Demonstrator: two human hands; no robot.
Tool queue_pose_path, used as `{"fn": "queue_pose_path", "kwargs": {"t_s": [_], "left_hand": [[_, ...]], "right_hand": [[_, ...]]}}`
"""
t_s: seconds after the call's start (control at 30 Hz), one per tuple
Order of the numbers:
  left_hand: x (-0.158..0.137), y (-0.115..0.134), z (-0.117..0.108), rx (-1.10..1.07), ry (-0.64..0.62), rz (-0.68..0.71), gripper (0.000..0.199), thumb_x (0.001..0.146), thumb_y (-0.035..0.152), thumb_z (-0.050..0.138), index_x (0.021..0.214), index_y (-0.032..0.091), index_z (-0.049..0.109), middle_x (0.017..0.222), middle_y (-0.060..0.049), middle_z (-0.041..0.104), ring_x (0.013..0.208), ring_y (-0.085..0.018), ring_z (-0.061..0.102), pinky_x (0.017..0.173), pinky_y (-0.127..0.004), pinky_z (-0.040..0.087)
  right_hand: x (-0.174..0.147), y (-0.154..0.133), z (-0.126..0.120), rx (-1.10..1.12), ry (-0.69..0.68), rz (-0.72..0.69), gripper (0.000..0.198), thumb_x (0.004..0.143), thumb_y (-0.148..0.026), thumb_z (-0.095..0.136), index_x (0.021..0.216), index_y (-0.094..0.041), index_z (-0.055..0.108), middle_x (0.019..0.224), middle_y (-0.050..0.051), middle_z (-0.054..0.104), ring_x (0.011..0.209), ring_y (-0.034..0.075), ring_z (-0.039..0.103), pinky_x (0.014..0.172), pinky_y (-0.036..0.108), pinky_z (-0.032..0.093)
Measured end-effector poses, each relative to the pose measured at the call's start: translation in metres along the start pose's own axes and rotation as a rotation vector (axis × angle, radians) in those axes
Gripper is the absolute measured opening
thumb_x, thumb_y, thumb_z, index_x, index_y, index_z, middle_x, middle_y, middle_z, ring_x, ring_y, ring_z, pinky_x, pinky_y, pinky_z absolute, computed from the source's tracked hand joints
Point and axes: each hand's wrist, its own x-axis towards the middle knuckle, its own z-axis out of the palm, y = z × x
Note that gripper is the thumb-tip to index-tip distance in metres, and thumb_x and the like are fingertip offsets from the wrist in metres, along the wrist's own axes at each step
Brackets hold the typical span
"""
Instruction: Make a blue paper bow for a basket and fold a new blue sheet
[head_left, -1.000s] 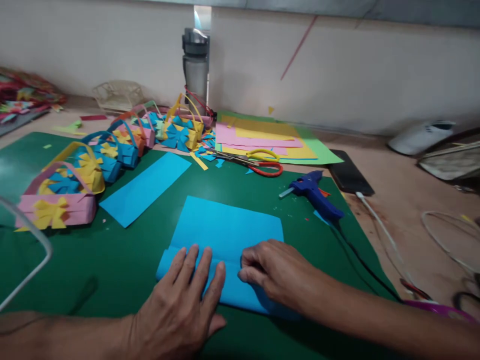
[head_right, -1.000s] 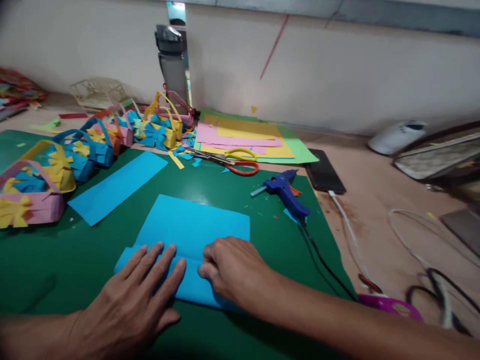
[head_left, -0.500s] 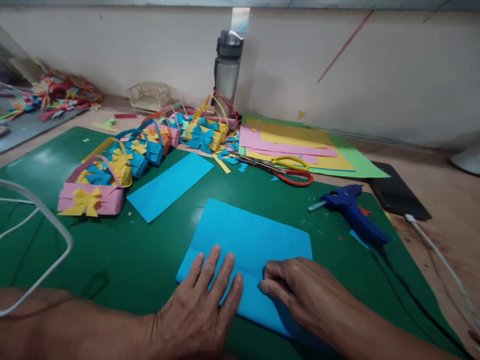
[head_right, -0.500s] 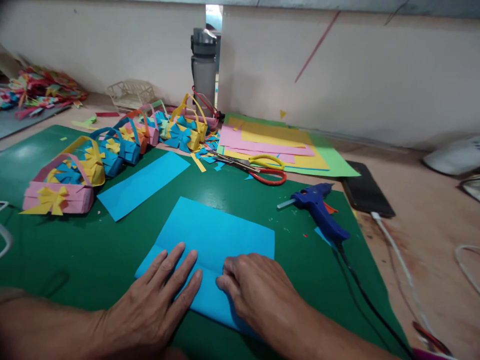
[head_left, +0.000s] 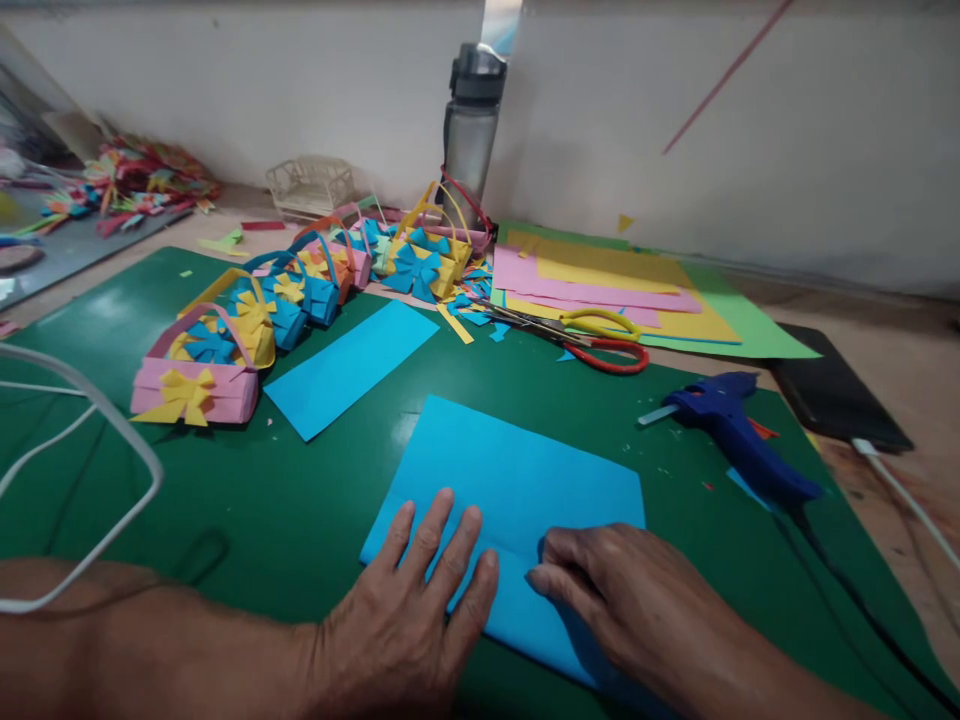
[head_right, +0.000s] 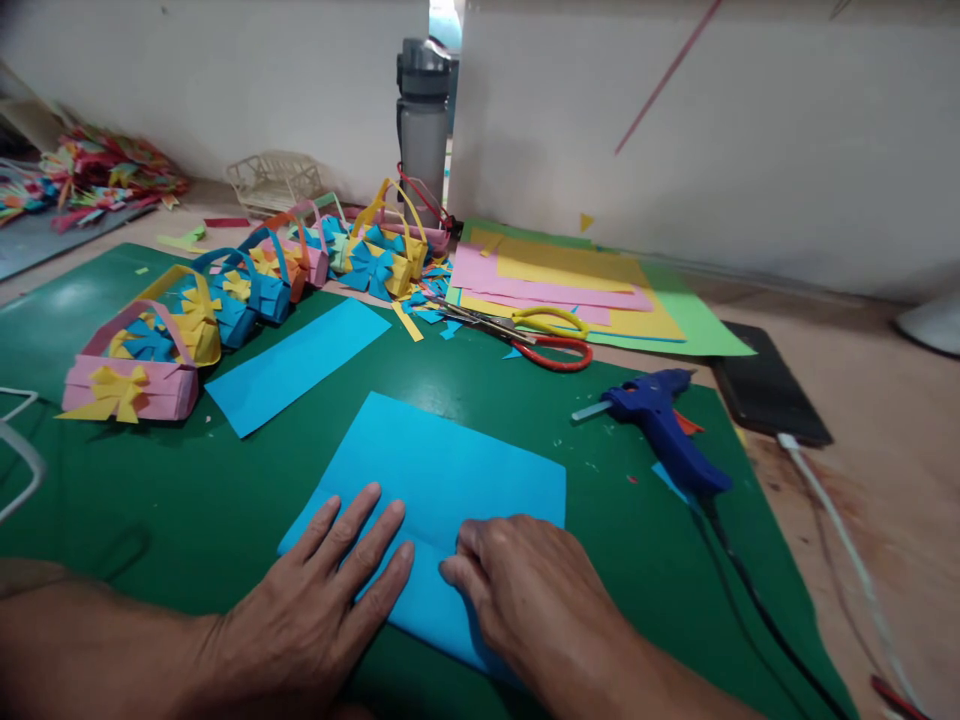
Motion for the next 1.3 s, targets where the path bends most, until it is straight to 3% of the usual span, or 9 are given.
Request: {"fn": "queue_pose_path", "kwargs": {"t_s": [0.37, 0.67, 0.97, 1.17, 1.3], "left_hand": [[0.0, -0.001, -0.001, -0.003, -0.015, 0.01, 0.081, 0.082, 0.07, 0.037, 0.135, 0.009, 0.039, 0.142, -0.026, 0.034, 0.128, -0.049, 0.028, 0.092, -0.062, 0.031], [0.0, -0.002, -0.003, -0.032, -0.039, 0.016, 0.083, 0.08, 0.07, 0.041, 0.136, 0.009, 0.038, 0.142, -0.027, 0.033, 0.128, -0.05, 0.027, 0.09, -0.063, 0.034], [-0.003, 0.006, -0.005, -0.162, -0.127, -0.029, 0.093, 0.069, 0.071, 0.053, 0.138, 0.01, 0.037, 0.149, -0.024, 0.02, 0.135, -0.05, 0.002, 0.095, -0.071, 0.024], [0.0, 0.0, -0.012, -0.22, -0.198, -0.013, 0.08, 0.078, 0.069, 0.045, 0.136, 0.015, 0.043, 0.149, -0.017, 0.026, 0.132, -0.051, 0.017, 0.09, -0.069, 0.034], [0.003, -0.002, -0.016, -0.23, -0.176, -0.004, 0.082, 0.079, 0.074, 0.037, 0.134, 0.014, 0.047, 0.147, -0.017, 0.031, 0.13, -0.051, 0.024, 0.087, -0.07, 0.037]], "right_hand": [[0.003, 0.002, 0.003, 0.001, 0.062, -0.02, 0.031, 0.086, -0.029, 0.049, 0.056, -0.02, 0.05, 0.052, 0.002, 0.057, 0.047, 0.015, 0.05, 0.047, 0.027, 0.015], [0.003, 0.0, 0.002, 0.011, 0.047, -0.018, 0.03, 0.086, -0.028, 0.05, 0.058, -0.019, 0.052, 0.054, 0.002, 0.058, 0.05, 0.015, 0.05, 0.048, 0.028, 0.015], [-0.012, 0.006, -0.006, 0.094, -0.003, -0.006, 0.029, 0.086, -0.025, 0.052, 0.058, -0.018, 0.05, 0.052, -0.001, 0.05, 0.047, 0.01, 0.038, 0.048, 0.027, 0.013], [-0.015, 0.007, -0.008, 0.067, -0.038, 0.0, 0.024, 0.086, -0.026, 0.053, 0.063, -0.018, 0.056, 0.059, 0.001, 0.057, 0.052, 0.011, 0.044, 0.048, 0.027, 0.015], [-0.013, 0.003, -0.01, -0.004, -0.062, 0.029, 0.022, 0.086, -0.025, 0.053, 0.067, -0.018, 0.061, 0.063, 0.003, 0.062, 0.054, 0.012, 0.049, 0.048, 0.027, 0.015]]}}
